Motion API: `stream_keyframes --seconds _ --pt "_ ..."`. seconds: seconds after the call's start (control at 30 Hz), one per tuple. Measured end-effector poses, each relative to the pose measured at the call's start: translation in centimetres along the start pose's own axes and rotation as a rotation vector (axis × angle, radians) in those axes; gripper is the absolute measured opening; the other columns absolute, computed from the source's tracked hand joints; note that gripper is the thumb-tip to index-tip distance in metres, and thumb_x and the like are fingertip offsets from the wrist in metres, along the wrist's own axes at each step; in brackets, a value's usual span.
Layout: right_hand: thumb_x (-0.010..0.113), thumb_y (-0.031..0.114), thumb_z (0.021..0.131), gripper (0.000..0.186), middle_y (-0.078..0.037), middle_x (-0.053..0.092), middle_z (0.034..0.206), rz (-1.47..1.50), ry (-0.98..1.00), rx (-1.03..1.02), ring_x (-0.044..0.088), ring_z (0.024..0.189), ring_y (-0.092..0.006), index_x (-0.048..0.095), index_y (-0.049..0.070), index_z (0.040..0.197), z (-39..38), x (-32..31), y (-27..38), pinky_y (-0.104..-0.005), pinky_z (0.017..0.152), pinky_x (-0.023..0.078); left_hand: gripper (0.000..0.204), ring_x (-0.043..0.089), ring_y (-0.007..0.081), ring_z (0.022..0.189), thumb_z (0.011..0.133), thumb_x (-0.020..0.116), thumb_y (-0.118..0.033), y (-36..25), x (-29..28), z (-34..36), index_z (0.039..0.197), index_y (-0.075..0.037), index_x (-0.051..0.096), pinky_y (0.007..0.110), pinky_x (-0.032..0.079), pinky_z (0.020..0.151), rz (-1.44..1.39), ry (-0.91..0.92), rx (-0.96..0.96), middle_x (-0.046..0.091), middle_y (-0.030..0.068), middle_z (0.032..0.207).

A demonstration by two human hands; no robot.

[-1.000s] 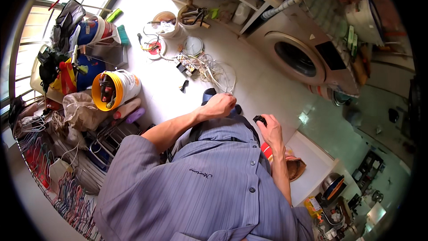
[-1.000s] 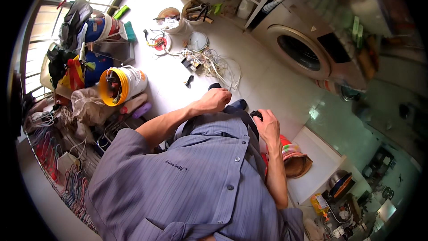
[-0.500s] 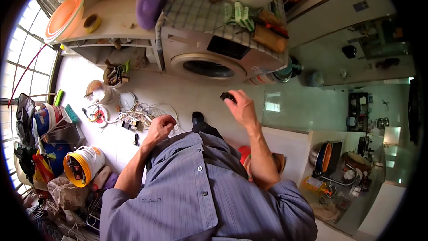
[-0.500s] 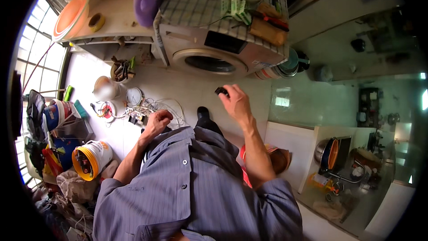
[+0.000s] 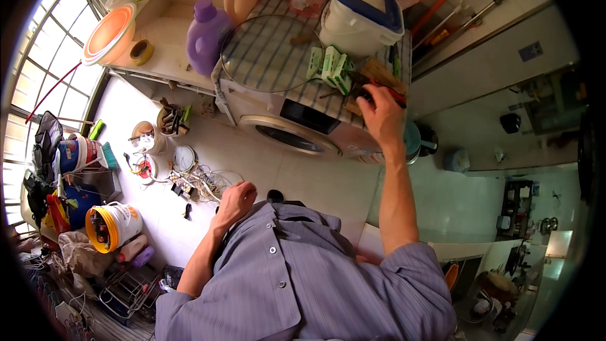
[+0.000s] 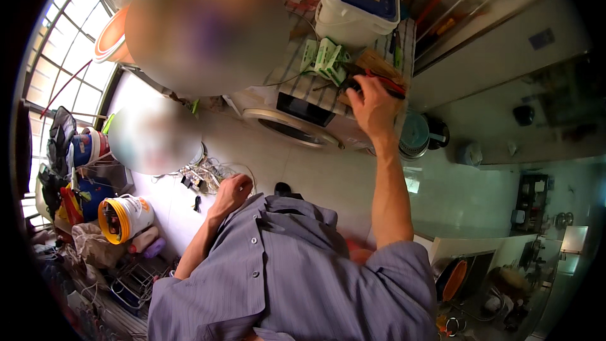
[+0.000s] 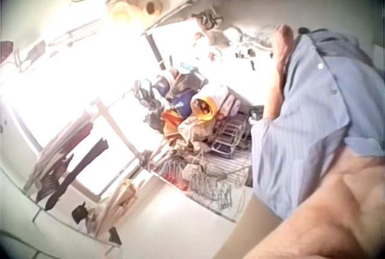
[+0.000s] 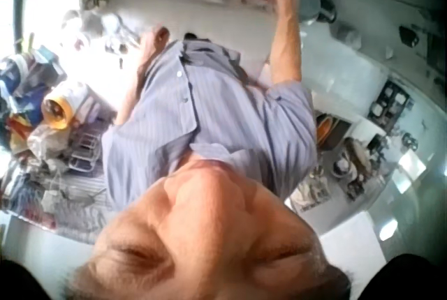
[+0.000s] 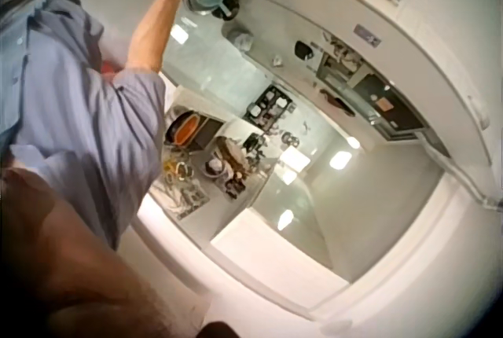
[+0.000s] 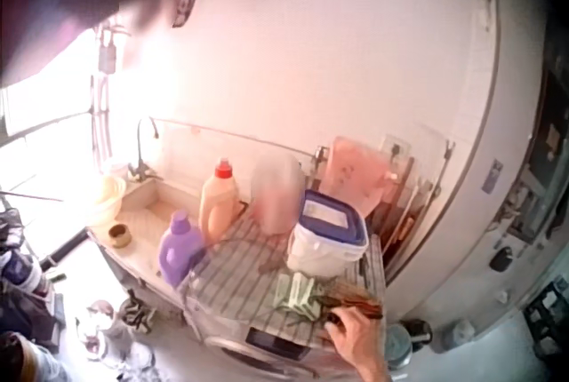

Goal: The person handles various electronic components and wires on the floor, using pliers to strip or cut wires, and picks up a cloth to wrap a circular heating element.

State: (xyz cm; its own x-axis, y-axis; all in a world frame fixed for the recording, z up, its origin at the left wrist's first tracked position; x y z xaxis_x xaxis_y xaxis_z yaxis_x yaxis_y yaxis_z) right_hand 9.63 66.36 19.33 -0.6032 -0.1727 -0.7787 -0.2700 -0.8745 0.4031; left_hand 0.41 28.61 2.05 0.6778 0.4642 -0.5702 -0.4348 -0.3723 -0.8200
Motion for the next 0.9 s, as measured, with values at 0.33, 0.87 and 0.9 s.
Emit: stream_keyframes --seconds 0.33,0.87,0.9 --pt "0.067 0.025 0.087 0.033 -0.020 0.068 0.108 -0.165 -0.045 0.236 0.065 0.100 -0.0386 0.068 0.004 0.113 10.6 -1.7 -16.9 -0.0439 0.085 0.050 0.009 0.065 0.0359 0.079 0.083 0.062 -0.009 1.6 -0.1 -3.5 0.085 -0.003 0.068 0.042 0.052 0.071 0.055 -0.099 -0.272 0.066 0.0175 0.083" --pt "0.057 0.036 0.098 0.040 -0.019 0.071 0.109 -0.269 0.035 0.070 0.069 0.096 -0.0344 0.069 0.001 0.115 10.4 1.2 -21.9 -0.0402 0.082 0.054 0.013 0.063 0.0408 0.091 0.084 0.055 -0.011 1.6 0.6 -7.3 0.088 -0.004 0.064 0.049 0.051 0.078 0.057 -0.158 -0.407 0.064 0.0192 0.093" --pt "0.059 0.033 0.099 0.035 -0.016 0.072 0.107 -0.253 -0.025 0.058 0.070 0.094 -0.0316 0.070 0.002 0.113 10.8 0.3 -20.0 -0.0369 0.078 0.055 0.013 0.063 0.0408 0.091 0.084 0.055 -0.011 1.7 1.2 -7.1 0.088 -0.004 0.064 0.049 0.051 0.078 0.014 -0.189 -0.372 0.065 0.0195 0.094"
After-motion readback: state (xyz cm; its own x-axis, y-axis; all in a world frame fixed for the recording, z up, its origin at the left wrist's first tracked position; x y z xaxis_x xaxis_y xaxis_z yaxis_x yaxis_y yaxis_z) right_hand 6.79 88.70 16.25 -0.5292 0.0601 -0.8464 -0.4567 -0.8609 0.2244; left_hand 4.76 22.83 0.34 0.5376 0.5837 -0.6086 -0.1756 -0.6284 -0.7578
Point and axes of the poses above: each hand's wrist, its own z-axis towards the middle knuckle, its own x-axis out of the palm, y = z × x, the point moved 1 cm from there along z, towards the middle knuckle
